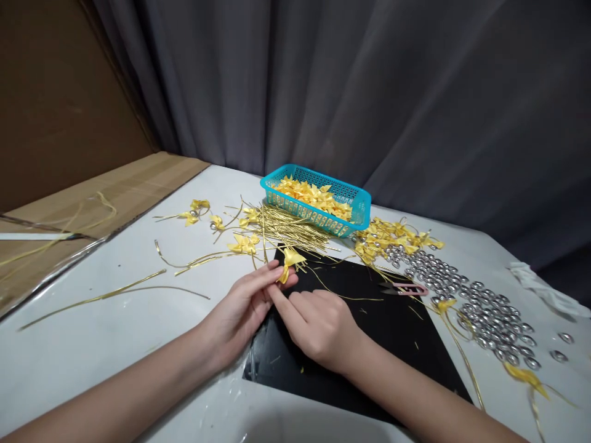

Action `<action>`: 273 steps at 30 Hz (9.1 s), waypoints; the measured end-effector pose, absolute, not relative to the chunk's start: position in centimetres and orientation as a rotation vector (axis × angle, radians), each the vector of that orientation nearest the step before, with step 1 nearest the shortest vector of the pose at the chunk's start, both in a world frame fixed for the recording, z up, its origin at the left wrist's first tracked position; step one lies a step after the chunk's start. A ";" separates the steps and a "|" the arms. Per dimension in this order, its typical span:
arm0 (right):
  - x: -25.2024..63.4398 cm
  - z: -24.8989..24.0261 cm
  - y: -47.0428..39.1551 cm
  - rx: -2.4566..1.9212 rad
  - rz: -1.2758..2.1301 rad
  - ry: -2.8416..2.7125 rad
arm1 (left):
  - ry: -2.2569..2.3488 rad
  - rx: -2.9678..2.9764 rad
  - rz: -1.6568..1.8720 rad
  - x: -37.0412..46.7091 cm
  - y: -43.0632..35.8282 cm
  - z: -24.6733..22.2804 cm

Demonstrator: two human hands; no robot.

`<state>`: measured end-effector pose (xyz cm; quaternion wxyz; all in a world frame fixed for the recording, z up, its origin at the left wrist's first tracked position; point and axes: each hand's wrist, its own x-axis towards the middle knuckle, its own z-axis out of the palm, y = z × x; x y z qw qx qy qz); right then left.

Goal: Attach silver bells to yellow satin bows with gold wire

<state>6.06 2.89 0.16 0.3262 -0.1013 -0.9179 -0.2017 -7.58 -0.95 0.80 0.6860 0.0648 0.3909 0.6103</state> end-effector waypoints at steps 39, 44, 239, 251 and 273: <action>6.1 1.9 2.4 -0.559 -0.436 -2.790 | 0.897 0.255 1.268 -7.8 -1.0 0.5; 6.3 2.0 2.8 -0.494 -0.486 -2.746 | 0.869 0.269 1.288 -7.9 -0.9 0.2; 6.7 1.1 2.5 -0.417 0.189 -2.147 | 1.395 2.716 1.502 -9.8 -3.3 0.7; 6.8 0.9 2.7 -0.453 0.464 -2.199 | 1.332 2.968 1.322 -11.4 -3.5 1.7; 6.6 1.9 2.2 -0.636 0.012 -2.142 | 1.688 1.760 1.689 -7.7 -3.5 1.0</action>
